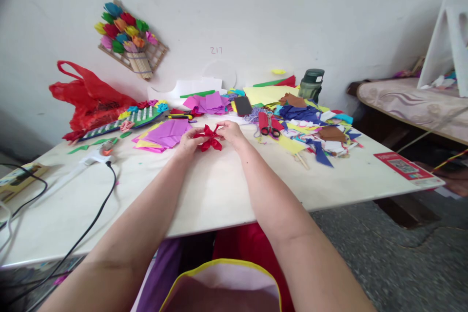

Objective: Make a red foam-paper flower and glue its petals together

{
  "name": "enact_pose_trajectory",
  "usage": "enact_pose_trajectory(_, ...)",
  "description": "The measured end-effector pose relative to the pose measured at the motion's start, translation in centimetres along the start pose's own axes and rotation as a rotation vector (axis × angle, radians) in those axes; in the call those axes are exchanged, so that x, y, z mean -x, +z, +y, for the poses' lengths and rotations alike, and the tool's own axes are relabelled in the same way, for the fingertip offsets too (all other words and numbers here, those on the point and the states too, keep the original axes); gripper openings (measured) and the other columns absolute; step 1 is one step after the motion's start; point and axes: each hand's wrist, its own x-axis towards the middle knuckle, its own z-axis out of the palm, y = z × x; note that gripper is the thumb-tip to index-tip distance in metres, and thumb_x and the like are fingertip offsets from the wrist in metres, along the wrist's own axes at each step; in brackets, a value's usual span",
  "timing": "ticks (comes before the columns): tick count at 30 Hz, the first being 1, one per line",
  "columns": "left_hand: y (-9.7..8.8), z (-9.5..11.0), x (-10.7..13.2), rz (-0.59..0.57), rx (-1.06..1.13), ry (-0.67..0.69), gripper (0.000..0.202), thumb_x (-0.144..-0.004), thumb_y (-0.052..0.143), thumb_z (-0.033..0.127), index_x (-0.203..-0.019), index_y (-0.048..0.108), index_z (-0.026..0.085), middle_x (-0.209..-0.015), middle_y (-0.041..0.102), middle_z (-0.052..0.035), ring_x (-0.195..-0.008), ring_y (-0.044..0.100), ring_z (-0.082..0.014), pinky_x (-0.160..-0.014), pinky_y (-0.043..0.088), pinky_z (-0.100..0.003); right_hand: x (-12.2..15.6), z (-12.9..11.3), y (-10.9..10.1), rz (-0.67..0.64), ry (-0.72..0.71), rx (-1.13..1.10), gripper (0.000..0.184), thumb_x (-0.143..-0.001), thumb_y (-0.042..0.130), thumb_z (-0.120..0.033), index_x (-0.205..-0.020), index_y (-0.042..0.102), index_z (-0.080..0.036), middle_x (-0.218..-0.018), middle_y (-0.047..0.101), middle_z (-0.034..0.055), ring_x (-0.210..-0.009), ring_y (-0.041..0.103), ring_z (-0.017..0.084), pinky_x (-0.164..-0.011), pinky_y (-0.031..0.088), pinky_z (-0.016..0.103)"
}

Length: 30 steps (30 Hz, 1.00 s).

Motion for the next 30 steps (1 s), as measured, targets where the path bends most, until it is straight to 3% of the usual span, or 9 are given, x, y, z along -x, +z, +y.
enact_pose_trajectory(5, -0.46, -0.26, -0.22, 0.014, -0.072, 0.137, 0.067, -0.046, 0.081, 0.024, -0.110, 0.060, 0.022, -0.116, 0.062, -0.0072, -0.069, 0.064, -0.0139, -0.066, 0.052, -0.030, 0.06, -0.28, -0.07, -0.007, -0.019, 0.007, 0.022, -0.072, 0.058, 0.002, -0.087, 0.062, -0.014, -0.057, 0.063, -0.0045, -0.054, 0.061, 0.010, -0.057, 0.048, 0.021)
enact_pose_trajectory(7, -0.45, -0.23, -0.15, -0.008, -0.086, 0.190, 0.066, -0.048, 0.080, 0.025, -0.110, 0.058, 0.023, -0.122, 0.058, -0.0081, -0.072, 0.066, -0.0149, -0.068, 0.054, -0.032, 0.09, -0.39, -0.13, 0.000, -0.024, 0.011, 0.022, -0.073, 0.058, 0.002, -0.088, 0.061, -0.014, -0.055, 0.062, -0.0050, -0.051, 0.059, 0.009, -0.056, 0.047, 0.021)
enact_pose_trajectory(12, -0.15, 0.01, 0.06, -0.086, -0.048, 0.209, 0.052, -0.051, 0.079, 0.027, -0.096, 0.055, 0.021, -0.117, 0.061, -0.0068, -0.079, 0.069, -0.0190, -0.065, 0.055, -0.031, 0.12, -0.47, -0.26, 0.011, -0.012, 0.019, 0.023, -0.073, 0.056, 0.003, -0.088, 0.060, -0.015, -0.053, 0.061, -0.0052, -0.049, 0.059, 0.010, -0.055, 0.048, 0.021)
enact_pose_trajectory(17, -0.26, 0.06, -0.08, -0.082, -0.046, 0.214, 0.055, -0.051, 0.079, 0.027, -0.098, 0.050, 0.022, -0.119, 0.061, -0.0079, -0.074, 0.067, -0.0152, -0.065, 0.055, -0.029, 0.03, -0.33, -0.33, 0.000, -0.001, 0.039, 0.025, -0.073, 0.056, 0.003, -0.090, 0.060, -0.015, -0.052, 0.060, -0.0052, -0.049, 0.059, 0.011, -0.055, 0.049, 0.022)
enact_pose_trajectory(21, -0.31, 0.08, -0.06, -0.094, -0.023, 0.190, 0.057, -0.055, 0.077, 0.026, -0.103, 0.046, 0.023, -0.107, 0.067, -0.0063, -0.070, 0.066, -0.0137, -0.065, 0.054, -0.028, 0.02, -0.35, -0.34, -0.003, 0.016, 0.047, 0.025, -0.072, 0.056, 0.003, -0.090, 0.060, -0.014, -0.052, 0.061, -0.0047, -0.050, 0.060, 0.011, -0.054, 0.050, 0.022)
enact_pose_trajectory(30, 0.34, 0.55, 0.43, -0.101, -0.074, 0.216, 0.043, -0.051, 0.076, 0.021, -0.083, 0.046, 0.021, -0.089, 0.065, -0.0001, -0.069, 0.065, -0.0129, -0.065, 0.053, -0.026, 0.24, -0.68, -0.25, 0.018, 0.037, 0.064, 0.026, -0.072, 0.055, 0.004, -0.089, 0.060, -0.015, -0.051, 0.060, -0.0047, -0.048, 0.059, 0.012, -0.055, 0.050, 0.023)
